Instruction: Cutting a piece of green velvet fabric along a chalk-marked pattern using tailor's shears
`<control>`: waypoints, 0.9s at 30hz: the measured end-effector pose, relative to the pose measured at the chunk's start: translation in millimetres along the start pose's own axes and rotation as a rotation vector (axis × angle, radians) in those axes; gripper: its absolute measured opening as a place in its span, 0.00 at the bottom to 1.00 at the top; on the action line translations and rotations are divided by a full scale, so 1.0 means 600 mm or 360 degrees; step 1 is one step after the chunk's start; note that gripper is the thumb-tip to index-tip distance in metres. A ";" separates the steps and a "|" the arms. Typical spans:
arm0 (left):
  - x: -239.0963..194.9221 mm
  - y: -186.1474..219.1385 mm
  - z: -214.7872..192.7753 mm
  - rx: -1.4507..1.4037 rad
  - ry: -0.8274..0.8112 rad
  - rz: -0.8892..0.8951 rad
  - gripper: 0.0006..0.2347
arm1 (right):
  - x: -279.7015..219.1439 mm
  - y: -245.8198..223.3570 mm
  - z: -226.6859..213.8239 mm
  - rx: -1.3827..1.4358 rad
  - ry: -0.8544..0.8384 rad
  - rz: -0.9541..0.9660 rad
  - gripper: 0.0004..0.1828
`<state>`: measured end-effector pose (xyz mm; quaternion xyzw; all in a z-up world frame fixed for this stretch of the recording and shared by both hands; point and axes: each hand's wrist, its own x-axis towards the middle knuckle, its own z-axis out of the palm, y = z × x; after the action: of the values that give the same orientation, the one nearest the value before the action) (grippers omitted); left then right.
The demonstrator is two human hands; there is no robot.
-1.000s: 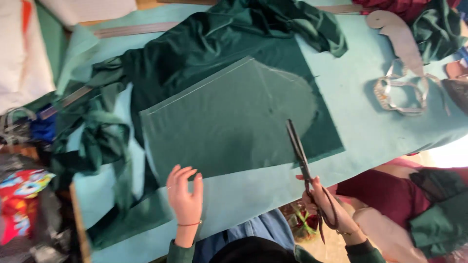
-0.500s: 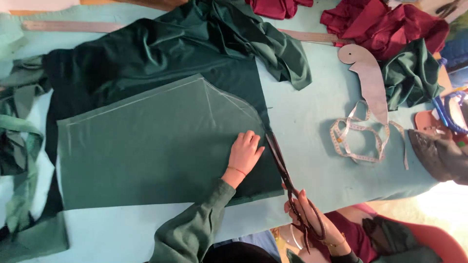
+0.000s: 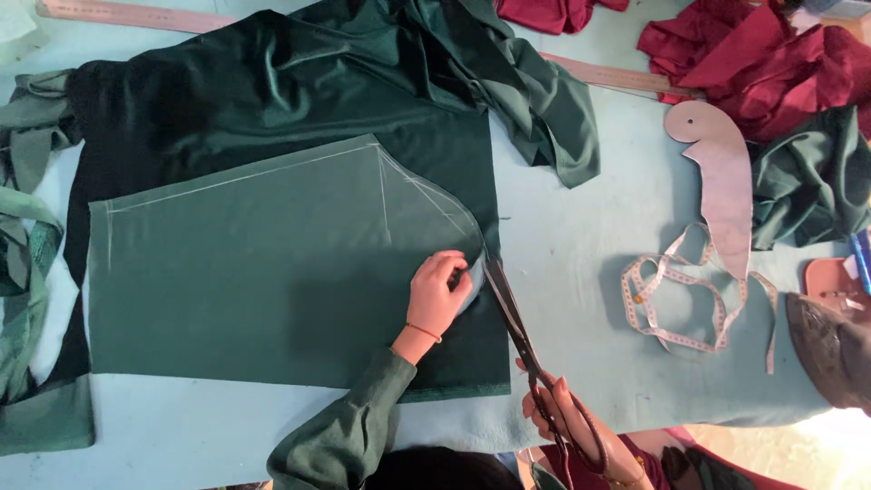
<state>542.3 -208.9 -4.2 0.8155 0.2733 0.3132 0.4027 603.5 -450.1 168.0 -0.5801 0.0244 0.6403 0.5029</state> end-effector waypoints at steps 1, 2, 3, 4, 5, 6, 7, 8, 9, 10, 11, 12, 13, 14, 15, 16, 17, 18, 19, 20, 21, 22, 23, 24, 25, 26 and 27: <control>-0.001 0.001 0.000 0.0005 0.0003 0.0080 0.02 | 0.009 -0.012 0.005 -0.0161 0.0016 -0.0038 0.38; -0.001 0.001 -0.001 0.0012 0.0009 0.0158 0.01 | 0.019 -0.026 0.009 -0.0325 0.0029 -0.0077 0.41; 0.001 0.002 -0.003 0.0018 0.0015 0.0150 0.01 | 0.038 -0.028 -0.003 -0.0330 0.0021 -0.0071 0.41; -0.001 0.005 -0.005 0.0001 -0.0041 0.0108 0.01 | 0.054 -0.029 -0.016 -0.0316 -0.0007 -0.0024 0.39; -0.002 0.008 -0.008 -0.0015 -0.0097 0.0065 0.01 | 0.070 -0.029 -0.028 -0.0301 -0.0035 0.0023 0.36; -0.002 0.009 -0.009 -0.0009 -0.0092 0.0058 0.01 | 0.079 -0.039 -0.025 -0.0305 -0.0043 0.0028 0.36; -0.002 0.010 -0.010 -0.0020 -0.0098 0.0083 0.02 | 0.089 -0.049 -0.023 -0.0435 -0.0049 -0.0088 0.36; -0.001 0.012 -0.011 -0.0030 -0.0102 0.0106 0.02 | 0.099 -0.059 -0.020 -0.0567 -0.0057 -0.0203 0.36; 0.000 0.013 -0.012 -0.0024 -0.0094 0.0097 0.02 | 0.106 -0.062 -0.021 -0.0573 -0.0067 -0.0196 0.36; 0.001 0.015 -0.013 -0.0018 -0.0110 0.0123 0.02 | 0.112 -0.065 -0.022 -0.0641 -0.0050 -0.0224 0.31; 0.002 0.016 -0.014 -0.0012 -0.0125 0.0149 0.02 | 0.118 -0.067 -0.024 -0.0709 -0.0034 -0.0252 0.32; 0.002 0.019 -0.015 -0.0008 -0.0121 0.0139 0.02 | 0.121 -0.071 -0.016 -0.0713 -0.0042 -0.0244 0.32; 0.002 0.021 -0.015 -0.0012 -0.0109 0.0120 0.02 | 0.123 -0.075 -0.010 -0.0675 -0.0026 -0.0226 0.32; 0.002 0.024 -0.015 -0.0015 -0.0096 0.0099 0.02 | 0.125 -0.079 -0.003 -0.0638 -0.0011 -0.0206 0.41; 0.004 0.025 -0.017 -0.0012 -0.0092 0.0088 0.02 | 0.126 -0.076 -0.002 -0.0642 -0.0018 -0.0197 0.41; 0.005 0.026 -0.017 -0.0016 -0.0104 0.0094 0.02 | 0.126 -0.072 -0.001 -0.0618 0.0026 -0.0157 0.40; 0.005 0.026 -0.018 -0.0021 -0.0117 0.0100 0.02 | 0.125 -0.068 -0.001 -0.0594 0.0071 -0.0118 0.40; 0.006 0.026 -0.019 -0.0020 -0.0113 0.0091 0.02 | 0.126 -0.063 -0.002 -0.0599 0.0067 -0.0111 0.40; 0.006 0.027 -0.020 -0.0027 -0.0098 0.0135 0.02 | 0.126 -0.058 -0.003 -0.0570 0.0066 -0.0134 0.38; 0.007 0.027 -0.020 -0.0034 -0.0083 0.0180 0.02 | 0.125 -0.053 -0.005 -0.0541 0.0066 -0.0160 0.36; 0.007 0.027 -0.020 -0.0034 -0.0080 0.0174 0.02 | 0.131 -0.043 -0.009 -0.0546 0.0064 -0.0154 0.36; 0.006 0.027 -0.021 -0.0025 -0.0099 0.0183 0.02 | 0.136 -0.032 -0.012 -0.0533 0.0078 -0.0175 0.36; 0.006 0.027 -0.021 -0.0016 -0.0118 0.0192 0.01 | 0.141 -0.021 -0.015 -0.0521 0.0093 -0.0195 0.36; 0.006 0.029 -0.022 -0.0013 -0.0114 0.0189 0.01 | 0.139 -0.029 -0.007 -0.0524 0.0088 -0.0194 0.36; 0.007 0.030 -0.024 -0.0018 -0.0122 0.0176 0.01 | 0.137 -0.036 0.002 -0.0470 0.0117 -0.0140 0.36; 0.006 0.032 -0.026 -0.0024 -0.0131 0.0163 0.01 | 0.133 -0.042 0.012 -0.0414 0.0146 -0.0084 0.36; 0.005 0.031 -0.026 -0.0021 -0.0129 0.0160 0.01 | 0.133 -0.044 0.014 -0.0416 0.0142 -0.0081 0.36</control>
<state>536.6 -209.0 19.3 0.8375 0.2135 0.3016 0.4025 629.6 -382.8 124.2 -0.6691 -0.0517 0.5985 0.4376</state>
